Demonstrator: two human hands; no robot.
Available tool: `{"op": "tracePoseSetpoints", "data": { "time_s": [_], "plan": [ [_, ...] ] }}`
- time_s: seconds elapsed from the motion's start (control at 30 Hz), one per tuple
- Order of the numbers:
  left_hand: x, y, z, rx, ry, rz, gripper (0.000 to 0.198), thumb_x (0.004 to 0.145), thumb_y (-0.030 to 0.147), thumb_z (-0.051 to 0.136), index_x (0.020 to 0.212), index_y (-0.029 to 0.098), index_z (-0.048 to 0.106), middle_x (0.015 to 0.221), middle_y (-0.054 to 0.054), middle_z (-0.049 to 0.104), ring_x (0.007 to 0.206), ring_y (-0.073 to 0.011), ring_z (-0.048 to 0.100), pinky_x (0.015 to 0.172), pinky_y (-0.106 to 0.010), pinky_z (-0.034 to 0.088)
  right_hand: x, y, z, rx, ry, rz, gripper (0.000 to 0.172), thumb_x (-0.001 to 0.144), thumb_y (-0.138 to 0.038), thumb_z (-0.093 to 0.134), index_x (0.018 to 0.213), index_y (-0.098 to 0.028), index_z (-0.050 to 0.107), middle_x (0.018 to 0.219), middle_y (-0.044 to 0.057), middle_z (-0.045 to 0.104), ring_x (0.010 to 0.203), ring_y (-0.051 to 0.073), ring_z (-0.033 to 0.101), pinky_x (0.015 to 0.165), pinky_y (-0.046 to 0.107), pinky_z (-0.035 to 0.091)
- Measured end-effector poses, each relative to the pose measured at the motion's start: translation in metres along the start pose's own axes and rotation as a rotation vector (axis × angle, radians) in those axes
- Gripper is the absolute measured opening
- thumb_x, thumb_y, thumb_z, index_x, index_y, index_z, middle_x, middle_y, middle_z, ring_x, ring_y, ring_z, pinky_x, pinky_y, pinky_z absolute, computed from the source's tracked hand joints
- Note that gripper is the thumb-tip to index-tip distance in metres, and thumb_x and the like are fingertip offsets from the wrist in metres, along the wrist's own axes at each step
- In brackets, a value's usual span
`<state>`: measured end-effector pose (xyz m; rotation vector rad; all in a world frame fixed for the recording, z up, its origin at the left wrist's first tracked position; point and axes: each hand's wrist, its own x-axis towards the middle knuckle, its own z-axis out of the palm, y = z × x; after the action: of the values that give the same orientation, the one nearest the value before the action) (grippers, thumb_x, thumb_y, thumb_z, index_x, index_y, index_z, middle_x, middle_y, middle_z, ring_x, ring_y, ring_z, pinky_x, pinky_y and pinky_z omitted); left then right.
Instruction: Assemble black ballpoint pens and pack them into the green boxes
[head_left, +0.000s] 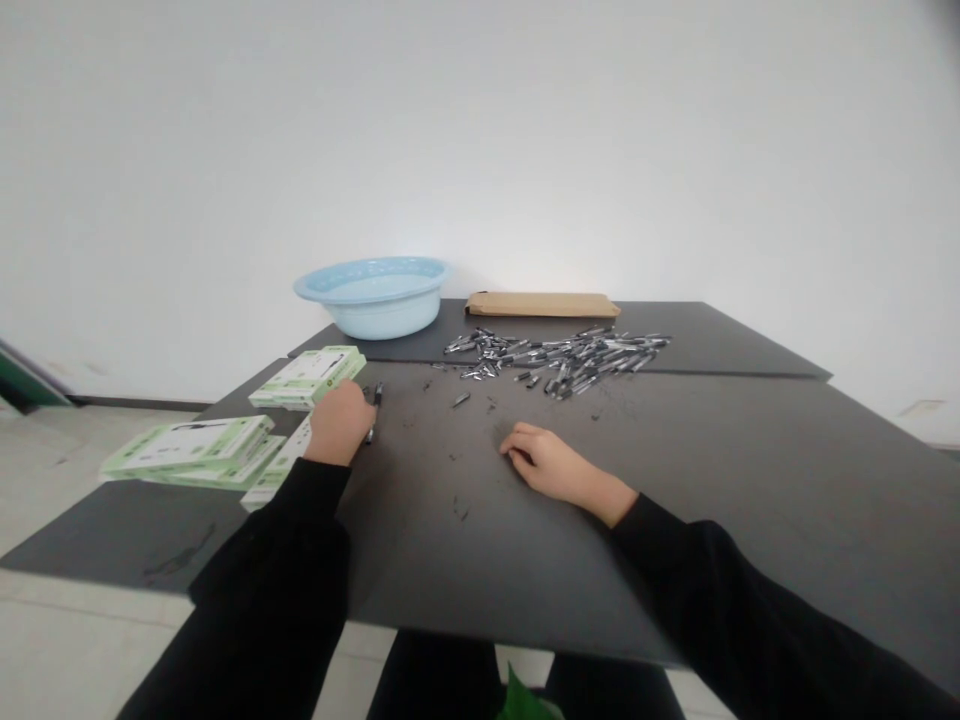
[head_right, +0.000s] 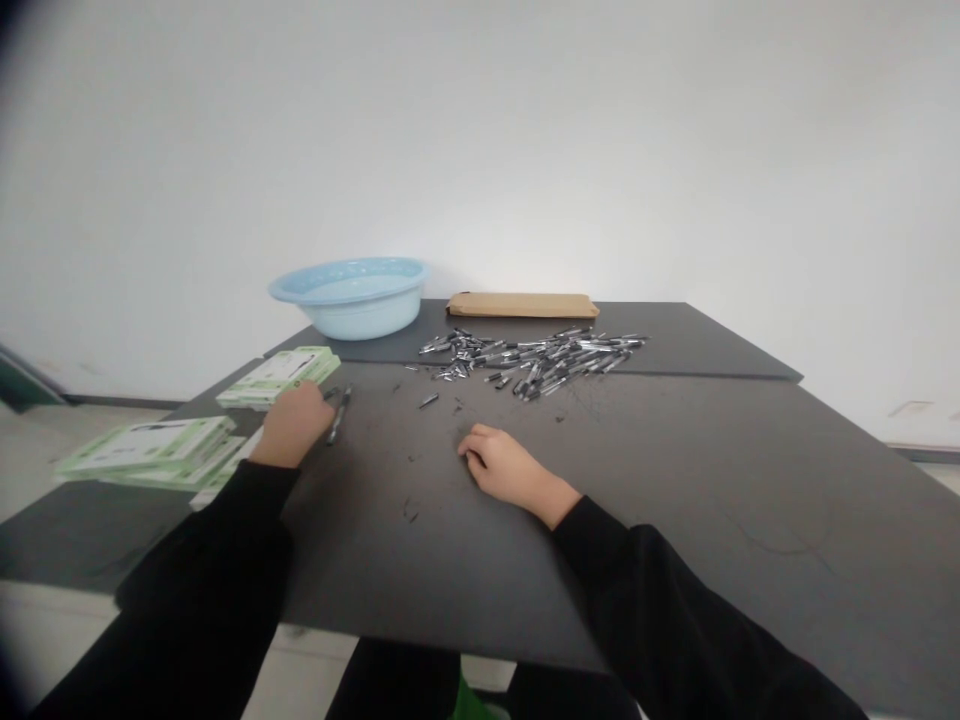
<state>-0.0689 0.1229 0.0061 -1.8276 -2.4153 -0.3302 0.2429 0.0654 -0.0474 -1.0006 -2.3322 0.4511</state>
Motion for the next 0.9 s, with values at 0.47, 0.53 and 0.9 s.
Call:
{"op": "tracePoseSetpoints", "data": {
  "time_s": [0.47,0.53,0.9],
  "plan": [
    [0.005,0.005,0.041,0.063,0.234,0.346,0.065,0.091,0.04,0.037,0.142,0.0,0.038,0.15,-0.03,0.03,0.136,-0.0457,0.03,0.102,-0.056,0.035,0.001,0.01,-0.004,-0.079,0.053,0.017,0.024,0.082,-0.005,0.047,0.091,-0.016,0.067,0.09,0.007,0.061,0.084,0.017,0.058,0.081,0.027,0.046],
    [0.01,0.004,0.051,0.069,0.21,0.46,0.067,0.092,0.041,0.036,0.145,0.002,0.035,0.158,-0.025,0.014,0.143,-0.0455,0.016,0.109,-0.057,0.026,0.002,0.025,-0.011,-0.123,0.123,0.052,0.028,0.08,-0.004,0.046,0.095,-0.016,0.067,0.091,0.008,0.06,0.088,0.018,0.057,0.084,0.029,0.046],
    [0.022,0.005,0.067,-0.016,-0.106,0.388,0.063,0.092,0.04,0.029,0.143,0.006,0.04,0.151,-0.023,0.034,0.14,-0.0342,0.033,0.108,-0.052,0.031,-0.017,0.126,-0.07,-0.475,0.342,0.365,0.047,0.075,-0.003,0.044,0.114,-0.013,0.068,0.113,0.015,0.06,0.105,0.027,0.052,0.093,0.039,0.041]
  ]
}}
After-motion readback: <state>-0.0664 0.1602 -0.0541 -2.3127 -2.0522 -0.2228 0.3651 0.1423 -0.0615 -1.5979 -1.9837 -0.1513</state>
